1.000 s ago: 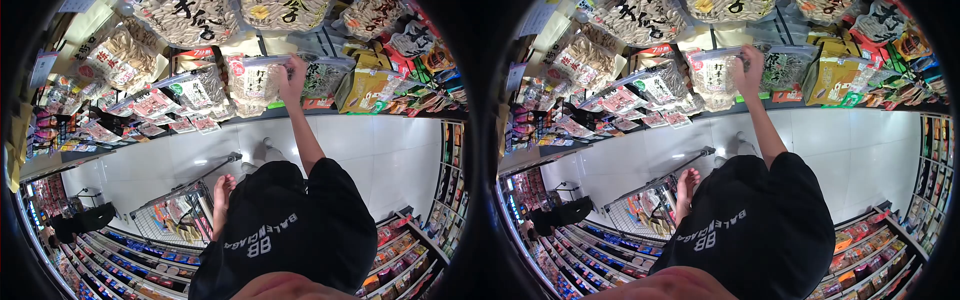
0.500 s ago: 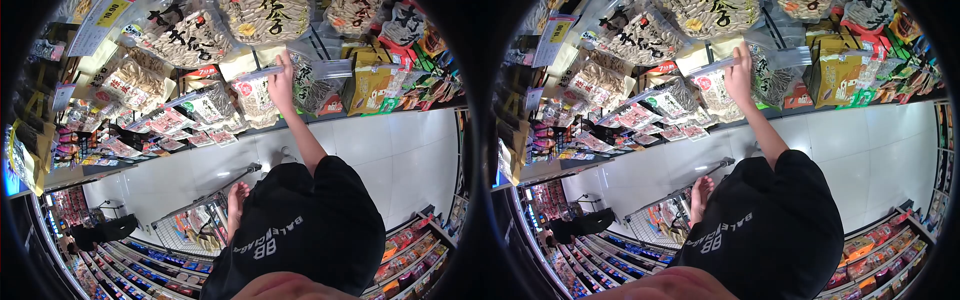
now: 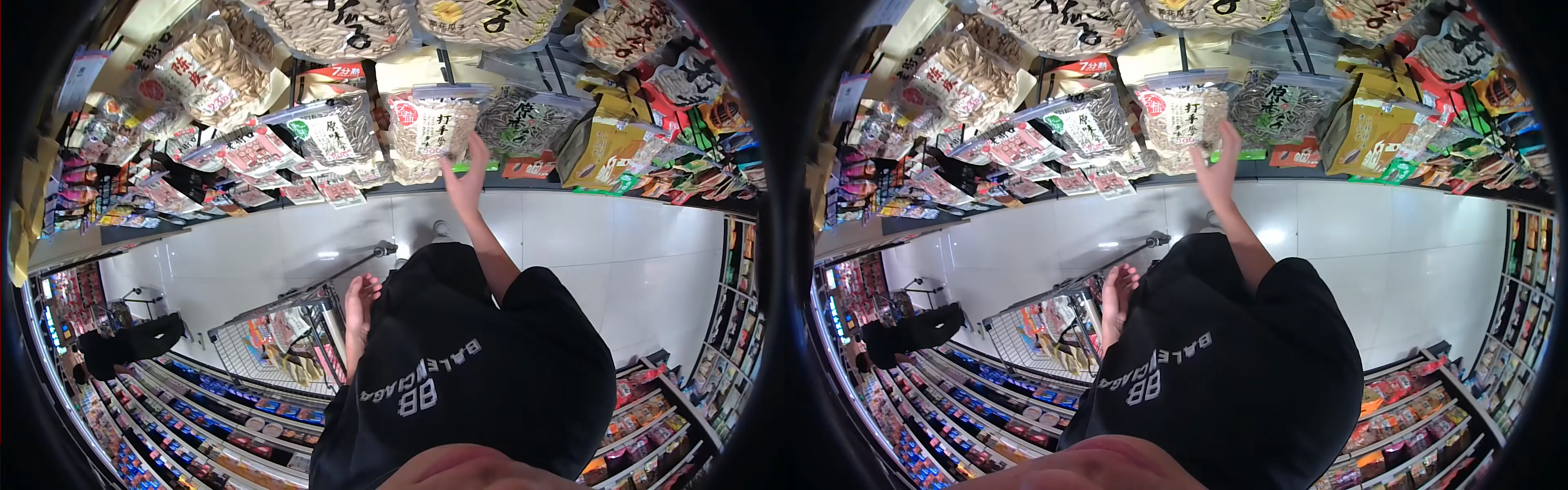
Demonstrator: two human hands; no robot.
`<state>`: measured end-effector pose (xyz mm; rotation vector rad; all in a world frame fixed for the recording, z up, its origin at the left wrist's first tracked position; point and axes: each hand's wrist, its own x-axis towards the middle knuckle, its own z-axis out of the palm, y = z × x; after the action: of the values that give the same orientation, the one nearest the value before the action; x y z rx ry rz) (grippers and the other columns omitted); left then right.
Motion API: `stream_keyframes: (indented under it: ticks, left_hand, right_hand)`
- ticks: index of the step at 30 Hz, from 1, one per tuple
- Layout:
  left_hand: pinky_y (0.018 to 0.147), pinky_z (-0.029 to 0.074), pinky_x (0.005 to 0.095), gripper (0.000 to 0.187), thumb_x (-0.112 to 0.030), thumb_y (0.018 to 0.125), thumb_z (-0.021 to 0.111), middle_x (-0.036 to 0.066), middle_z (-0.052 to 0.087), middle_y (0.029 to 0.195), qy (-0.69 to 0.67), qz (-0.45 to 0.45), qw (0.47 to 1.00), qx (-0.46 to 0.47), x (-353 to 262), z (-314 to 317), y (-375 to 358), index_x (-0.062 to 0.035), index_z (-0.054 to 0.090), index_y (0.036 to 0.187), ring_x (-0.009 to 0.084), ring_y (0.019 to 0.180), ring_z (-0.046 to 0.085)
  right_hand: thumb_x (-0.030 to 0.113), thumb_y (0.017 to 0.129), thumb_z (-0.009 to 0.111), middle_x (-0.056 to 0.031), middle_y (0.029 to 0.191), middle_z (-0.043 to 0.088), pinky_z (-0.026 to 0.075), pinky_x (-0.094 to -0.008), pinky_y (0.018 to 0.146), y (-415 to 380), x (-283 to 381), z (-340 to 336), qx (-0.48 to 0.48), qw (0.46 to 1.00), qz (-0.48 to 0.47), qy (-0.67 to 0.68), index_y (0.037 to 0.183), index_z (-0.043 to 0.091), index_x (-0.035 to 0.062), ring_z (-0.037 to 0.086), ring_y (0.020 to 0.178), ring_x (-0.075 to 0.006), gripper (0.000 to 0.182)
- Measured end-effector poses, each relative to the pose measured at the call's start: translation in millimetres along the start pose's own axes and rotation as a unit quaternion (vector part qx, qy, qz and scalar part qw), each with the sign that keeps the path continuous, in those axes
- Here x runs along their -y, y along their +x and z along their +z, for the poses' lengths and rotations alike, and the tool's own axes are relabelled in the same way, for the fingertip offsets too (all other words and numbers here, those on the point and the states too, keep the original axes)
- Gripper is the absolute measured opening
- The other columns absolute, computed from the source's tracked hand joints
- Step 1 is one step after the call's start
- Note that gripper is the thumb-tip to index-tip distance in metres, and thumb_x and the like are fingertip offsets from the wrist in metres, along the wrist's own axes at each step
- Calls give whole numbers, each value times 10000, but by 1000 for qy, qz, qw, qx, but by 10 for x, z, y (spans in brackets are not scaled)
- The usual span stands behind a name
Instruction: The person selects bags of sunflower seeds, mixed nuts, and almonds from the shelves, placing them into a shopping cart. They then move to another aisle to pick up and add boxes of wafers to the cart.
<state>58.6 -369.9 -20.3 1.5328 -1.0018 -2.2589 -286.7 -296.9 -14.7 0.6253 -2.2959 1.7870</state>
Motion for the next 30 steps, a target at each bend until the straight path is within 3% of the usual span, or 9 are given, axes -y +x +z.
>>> stream_keyframes:
  ticks: [1, 4, 8, 11, 14, 17, 25, 29, 30]
  left_hand:
    - [779, 478, 308, 344, -321, 969, 487, 95, 644, 1005, -4, 0, 1000, -7, 12, -26, -7, -25, 566, 1126, 188, 870, 622]
    - [769, 487, 295, 346, -324, 969, 490, 95, 649, 993, -10, -1, 1000, -9, 65, -112, -5, -24, 567, 1123, 183, 865, 628]
    - [759, 494, 287, 342, -321, 971, 490, 96, 655, 976, -6, 0, 1000, -9, 76, -120, 20, -23, 572, 1116, 180, 855, 635]
    - [764, 491, 288, 337, -316, 973, 486, 92, 658, 972, 0, 1, 1000, -12, 38, -99, 13, -23, 576, 1113, 179, 857, 636]
    - [767, 488, 287, 334, -315, 973, 484, 86, 658, 974, -4, 4, 1000, -15, 36, -167, 5, -26, 579, 1109, 177, 857, 636]
    - [766, 485, 284, 329, -316, 972, 483, 79, 656, 973, -10, 7, 1000, -16, 83, -246, 28, -31, 583, 1103, 171, 855, 636]
    - [742, 476, 259, 298, -302, 981, 468, 59, 651, 967, -39, 15, 999, -27, 133, -405, -9, -50, 581, 1093, 140, 848, 630]
    - [755, 461, 246, 297, -306, 983, 470, 51, 650, 974, -58, 33, 997, -32, 112, -525, -130, -61, 581, 1109, 129, 860, 620]
    - [760, 460, 246, 298, -306, 983, 470, 50, 649, 981, -63, 36, 997, -35, 109, -555, -161, -61, 581, 1113, 129, 864, 619]
  right_hand:
    - [143, 746, 784, -171, 1368, 378, 287, -410, 1084, -30, -83, -84, -19, 998, 51, 23, 1373, 359, 7, 371, 1282, -309, 769]
    - [171, 768, 782, -166, 1346, 347, 319, -404, 1056, 96, -312, -332, -101, 993, 57, -24, 1410, 292, 1, 374, 1252, -300, 825]
    - [252, 775, 778, -252, 1412, 185, 284, -448, 1059, 323, -107, -501, -93, 986, 75, -114, 1451, 174, -43, 293, 1285, -383, 954]
    - [244, 783, 770, -241, 1424, 179, 285, -452, 1065, 392, -314, -496, -139, 983, 68, -98, 1457, 165, -37, 277, 1304, -386, 948]
    - [222, 799, 751, -234, 1431, 174, 291, -458, 1067, 464, -250, -551, -159, 972, 44, -166, 1451, 183, -33, 262, 1321, -385, 902]
    - [201, 813, 732, -223, 1436, 170, 302, -462, 1065, 417, -34, -579, -128, 981, 88, -116, 1434, 210, -44, 265, 1322, -371, 848]
    - [170, 824, 704, -250, 1451, 231, 228, -449, 1106, 131, -319, -509, -67, 985, -16, -159, 1352, 316, -87, 226, 1368, -380, 704]
    - [149, 836, 697, -232, 1410, 300, 236, -454, 1098, 19, -106, -385, -28, 981, -25, -190, 1296, 382, -72, 249, 1358, -363, 600]
    - [138, 842, 695, -200, 1327, 387, 313, -414, 1042, -27, -78, -320, -32, 971, -83, -224, 1261, 435, -50, 378, 1247, -324, 528]
